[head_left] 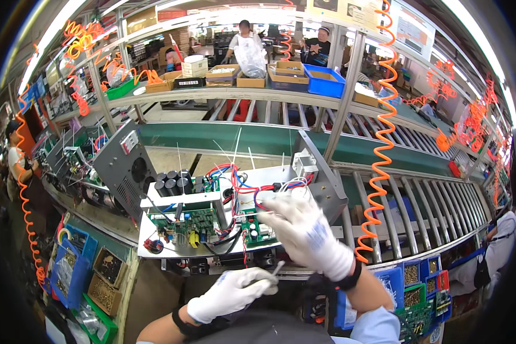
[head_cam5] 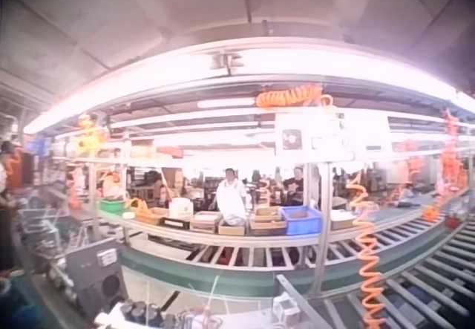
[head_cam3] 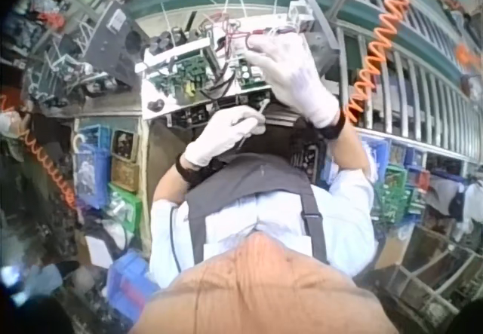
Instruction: Connecting wires and assembling internal components within electronic power units on an industrial assembly line.
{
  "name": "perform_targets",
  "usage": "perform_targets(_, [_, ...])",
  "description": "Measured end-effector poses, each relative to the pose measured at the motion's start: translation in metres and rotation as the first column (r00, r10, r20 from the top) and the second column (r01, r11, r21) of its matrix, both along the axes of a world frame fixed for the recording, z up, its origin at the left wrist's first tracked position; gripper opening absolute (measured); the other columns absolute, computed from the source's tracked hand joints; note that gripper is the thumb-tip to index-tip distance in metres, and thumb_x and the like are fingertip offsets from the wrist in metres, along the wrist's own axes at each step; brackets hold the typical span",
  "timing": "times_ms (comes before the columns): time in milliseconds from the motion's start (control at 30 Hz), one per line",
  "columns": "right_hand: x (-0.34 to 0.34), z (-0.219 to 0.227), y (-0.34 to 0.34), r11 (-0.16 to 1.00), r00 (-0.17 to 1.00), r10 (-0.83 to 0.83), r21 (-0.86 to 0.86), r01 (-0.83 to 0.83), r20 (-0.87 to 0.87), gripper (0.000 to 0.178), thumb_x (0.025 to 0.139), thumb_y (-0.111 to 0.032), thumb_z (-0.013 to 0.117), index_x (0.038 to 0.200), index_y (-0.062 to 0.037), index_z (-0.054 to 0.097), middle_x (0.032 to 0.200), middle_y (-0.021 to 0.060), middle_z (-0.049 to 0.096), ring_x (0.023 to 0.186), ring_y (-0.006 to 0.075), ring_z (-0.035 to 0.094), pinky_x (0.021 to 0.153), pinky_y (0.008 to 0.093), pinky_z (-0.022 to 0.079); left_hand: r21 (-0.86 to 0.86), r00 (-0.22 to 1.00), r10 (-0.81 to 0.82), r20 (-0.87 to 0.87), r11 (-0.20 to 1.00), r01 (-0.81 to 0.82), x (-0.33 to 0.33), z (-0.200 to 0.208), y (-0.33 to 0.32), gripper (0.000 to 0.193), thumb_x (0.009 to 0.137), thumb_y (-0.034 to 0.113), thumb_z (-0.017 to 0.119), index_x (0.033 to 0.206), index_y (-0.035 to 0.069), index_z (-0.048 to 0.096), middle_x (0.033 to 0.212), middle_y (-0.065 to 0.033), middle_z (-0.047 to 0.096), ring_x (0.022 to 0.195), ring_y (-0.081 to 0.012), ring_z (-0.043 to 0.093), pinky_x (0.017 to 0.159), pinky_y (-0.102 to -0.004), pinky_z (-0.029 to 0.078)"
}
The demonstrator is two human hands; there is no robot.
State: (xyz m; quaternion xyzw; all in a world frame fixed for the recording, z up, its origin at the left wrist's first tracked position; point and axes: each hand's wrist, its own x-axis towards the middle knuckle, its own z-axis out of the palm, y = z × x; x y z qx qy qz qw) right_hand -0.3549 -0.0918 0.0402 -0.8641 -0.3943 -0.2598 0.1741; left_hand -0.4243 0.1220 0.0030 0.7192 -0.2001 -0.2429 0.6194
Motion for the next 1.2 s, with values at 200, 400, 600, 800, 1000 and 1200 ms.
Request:
perform_targets(200, [0.034,0.022,-0.028,0.772,0.931,-0.272,-0.523,0.361,0.241,0.017,0.078,-0.016,0.055,0.092,-0.0082,0.06,0.092,0.0102,0.065,0.096,0.0264,0.06,0.103,0.0422,0.033,-0.298,0.935,-0.098,-0.341,0.955,-0.009,0.038,-0.026,-0.045,0.027,0.095,0.022,0.053,0.109,-0.001,0.059,0.097,-0.0107,0.066,0.086,-0.014,0.064,0.078,-0.0263,0.051])
perform_targets(400, [0.017,-0.043,-0.022,0.83,0.845,-0.535,-0.192,0.524,-0.009,0.005,0.077,-0.017,0.06,0.076,-0.0128,0.061,0.068,0.0104,0.062,0.067,0.0283,0.061,0.062,0.0406,0.047,-0.178,0.924,0.103,-0.368,0.968,-0.179,0.06,-0.06,-0.068,0.033,0.096,0.026,0.05,0.112,-0.001,0.057,0.09,-0.0117,0.068,0.076,-0.0173,0.067,0.07,-0.0287,0.053])
perform_targets(600, [0.011,-0.086,-0.024,0.869,0.908,-0.375,0.269,0.415,-0.189,0.021,0.079,-0.006,0.058,0.099,-0.0031,0.064,0.089,0.0134,0.066,0.087,0.0323,0.063,0.076,0.039,0.05,-0.196,0.92,0.249,-0.304,0.928,-0.316,0.063,-0.072,-0.087,0.026,0.096,0.017,0.046,0.111,0.0,0.058,0.085,-0.0113,0.068,0.072,-0.017,0.066,0.066,-0.0278,0.053])
perform_targets(800, [0.011,-0.09,-0.039,0.89,0.923,-0.187,0.34,0.305,-0.337,0.033,0.082,-0.002,0.055,0.115,-0.0008,0.058,0.105,0.0175,0.062,0.099,0.0327,0.059,0.086,0.0384,0.048,-0.066,0.884,0.454,0.111,0.891,-0.449,0.08,-0.085,-0.12,0.021,0.093,0.013,0.047,0.103,0.0,0.06,0.081,-0.0082,0.066,0.071,-0.0133,0.063,0.065,-0.0258,0.051])
perform_targets(1000, [0.013,-0.089,-0.034,0.854,0.902,-0.242,0.363,0.373,-0.358,0.027,0.085,-0.003,0.054,0.111,0.0,0.059,0.098,0.018,0.064,0.092,0.0328,0.062,0.084,0.038,0.048,-0.323,0.77,0.637,0.033,0.736,-0.595,0.078,-0.09,-0.141,0.02,0.091,0.013,0.051,0.102,0.0,0.062,0.093,-0.0098,0.063,0.084,-0.0172,0.058,0.076,-0.0304,0.046])
perform_targets(1200, [0.018,-0.077,-0.028,0.717,0.702,-0.143,0.416,0.56,-0.698,0.014,0.085,-0.006,0.055,0.096,0.001,0.056,0.084,0.0116,0.064,0.074,0.0181,0.064,0.069,0.0313,0.05,-0.454,0.831,0.532,-0.165,0.707,-0.542,0.078,-0.089,-0.145,0.018,0.093,0.01,0.049,0.107,0.002,0.057,0.09,-0.0057,0.06,0.078,-0.0123,0.057,0.07,-0.0263,0.048])
